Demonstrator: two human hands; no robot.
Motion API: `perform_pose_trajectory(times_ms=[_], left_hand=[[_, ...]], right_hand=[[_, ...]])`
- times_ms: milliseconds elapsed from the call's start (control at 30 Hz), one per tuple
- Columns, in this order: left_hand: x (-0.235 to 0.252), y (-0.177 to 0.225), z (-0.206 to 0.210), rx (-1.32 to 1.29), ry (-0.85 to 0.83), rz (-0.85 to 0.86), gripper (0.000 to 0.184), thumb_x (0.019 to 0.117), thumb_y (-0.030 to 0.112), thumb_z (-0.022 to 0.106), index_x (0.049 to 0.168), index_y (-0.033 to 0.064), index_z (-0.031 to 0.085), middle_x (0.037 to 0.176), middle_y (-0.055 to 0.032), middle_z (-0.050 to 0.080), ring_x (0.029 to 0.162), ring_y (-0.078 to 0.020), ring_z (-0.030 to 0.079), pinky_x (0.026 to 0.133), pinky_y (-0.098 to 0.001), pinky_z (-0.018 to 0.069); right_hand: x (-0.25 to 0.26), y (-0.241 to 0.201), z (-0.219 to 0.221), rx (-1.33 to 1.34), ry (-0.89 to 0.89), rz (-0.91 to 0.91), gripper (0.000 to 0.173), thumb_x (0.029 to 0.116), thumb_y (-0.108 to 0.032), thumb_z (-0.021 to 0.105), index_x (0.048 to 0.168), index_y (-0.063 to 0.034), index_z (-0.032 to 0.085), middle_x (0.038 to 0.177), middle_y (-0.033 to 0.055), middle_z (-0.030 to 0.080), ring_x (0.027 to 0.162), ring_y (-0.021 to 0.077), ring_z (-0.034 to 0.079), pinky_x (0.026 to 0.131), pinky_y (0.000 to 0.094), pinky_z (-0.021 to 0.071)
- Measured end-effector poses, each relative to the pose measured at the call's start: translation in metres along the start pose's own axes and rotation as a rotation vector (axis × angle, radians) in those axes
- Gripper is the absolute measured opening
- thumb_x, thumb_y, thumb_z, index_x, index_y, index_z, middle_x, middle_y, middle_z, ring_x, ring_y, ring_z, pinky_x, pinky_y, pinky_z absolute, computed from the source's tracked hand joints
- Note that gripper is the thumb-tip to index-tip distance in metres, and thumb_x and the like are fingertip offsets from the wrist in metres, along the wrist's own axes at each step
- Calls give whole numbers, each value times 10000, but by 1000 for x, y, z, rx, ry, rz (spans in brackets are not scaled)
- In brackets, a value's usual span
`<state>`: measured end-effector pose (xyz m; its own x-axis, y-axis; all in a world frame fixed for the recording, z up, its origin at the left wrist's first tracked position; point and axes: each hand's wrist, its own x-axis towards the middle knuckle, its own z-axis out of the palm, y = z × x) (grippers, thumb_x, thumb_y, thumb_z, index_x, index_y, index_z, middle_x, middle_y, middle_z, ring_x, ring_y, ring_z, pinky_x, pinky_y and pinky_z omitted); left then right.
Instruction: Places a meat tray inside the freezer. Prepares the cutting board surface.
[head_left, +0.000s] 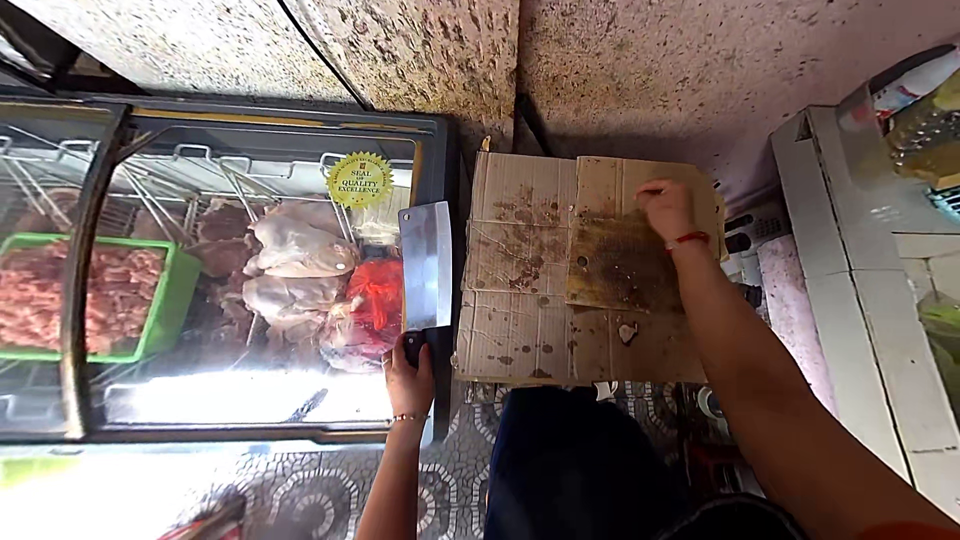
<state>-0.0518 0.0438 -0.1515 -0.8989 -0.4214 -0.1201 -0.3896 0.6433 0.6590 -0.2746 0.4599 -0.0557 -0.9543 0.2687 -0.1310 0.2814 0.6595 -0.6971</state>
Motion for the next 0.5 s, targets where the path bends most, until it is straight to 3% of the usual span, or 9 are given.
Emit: perform_pose_trajectory(times_ms=[67, 100, 233, 267, 333, 400, 433, 500], left_hand=[[0, 2, -3, 5, -24, -2, 502, 1021, 209, 582, 1410, -102, 519, 1306, -398, 557, 1258, -523, 538, 1089, -604, 397], [-1, 1, -4, 9, -36, -6, 499, 1020, 203, 585, 1407, -104, 518, 1304, -402, 556, 1263, -533, 530, 1094, -614, 384], [1, -3, -1, 31, -60, -33, 519, 1030, 227, 584, 1449, -64, 489, 1334, -378, 547, 1273, -518, 525, 1091, -621, 384], [1, -3, -1, 27, -64, -33, 518, 1033, 221, 583, 1452, -66, 483, 1339, -382, 541, 1279, -523, 518, 1090, -627, 379], [1, -3, -1, 22, -67, -34, 515, 1036, 213, 578, 1453, -71, 476, 1338, -388, 537, 1276, -525, 517, 1080, -629, 383], [1, -1, -1, 30, -70, -43, 513, 1040, 213, 574, 1455, -70, 471, 1342, -392, 528, 1280, -531, 511, 1077, -630, 383], [1, 0, -1, 36, -70, -49, 515, 1043, 216, 572, 1461, -66, 466, 1352, -392, 520, 1283, -529, 509, 1080, -630, 382], [1, 0, -2, 46, -70, -56, 518, 1044, 221, 569, 1470, -54, 464, 1357, -392, 515, 1283, -530, 507, 1078, -633, 380]], right_hand=[[-28, 3, -25, 192, -30, 75, 177, 950, -49, 681, 1104, 35, 705, 1049, 146, 703, 864, 160, 672, 836, 342, 569], [-51, 9, -33, 234, -106, 95, 155, 944, -43, 688, 1082, 27, 701, 1017, 116, 697, 816, 127, 669, 805, 313, 583], [-151, 46, -27, 49, -413, 44, 157, 976, -57, 675, 1110, 20, 702, 1035, 183, 718, 866, 269, 704, 825, 475, 590], [-168, 54, -17, -8, -418, 36, 180, 977, -49, 677, 1136, 33, 699, 1057, 205, 712, 910, 299, 698, 853, 496, 573], [-190, 74, 5, -174, -392, -36, 313, 989, -85, 668, 1286, 12, 668, 1230, 231, 675, 1107, 365, 671, 981, 542, 529], [-206, 76, 21, -332, -361, -94, 442, 999, -80, 635, 1434, -24, 578, 1438, 266, 551, 1318, 457, 534, 1082, 614, 425], [-214, 75, 30, -384, -334, -116, 475, 993, -33, 609, 1464, -28, 546, 1491, 276, 501, 1379, 478, 475, 1108, 623, 400], [-229, 76, 47, -427, -245, -170, 454, 969, 68, 546, 1417, 3, 584, 1488, 274, 512, 1397, 481, 461, 1113, 608, 407]])
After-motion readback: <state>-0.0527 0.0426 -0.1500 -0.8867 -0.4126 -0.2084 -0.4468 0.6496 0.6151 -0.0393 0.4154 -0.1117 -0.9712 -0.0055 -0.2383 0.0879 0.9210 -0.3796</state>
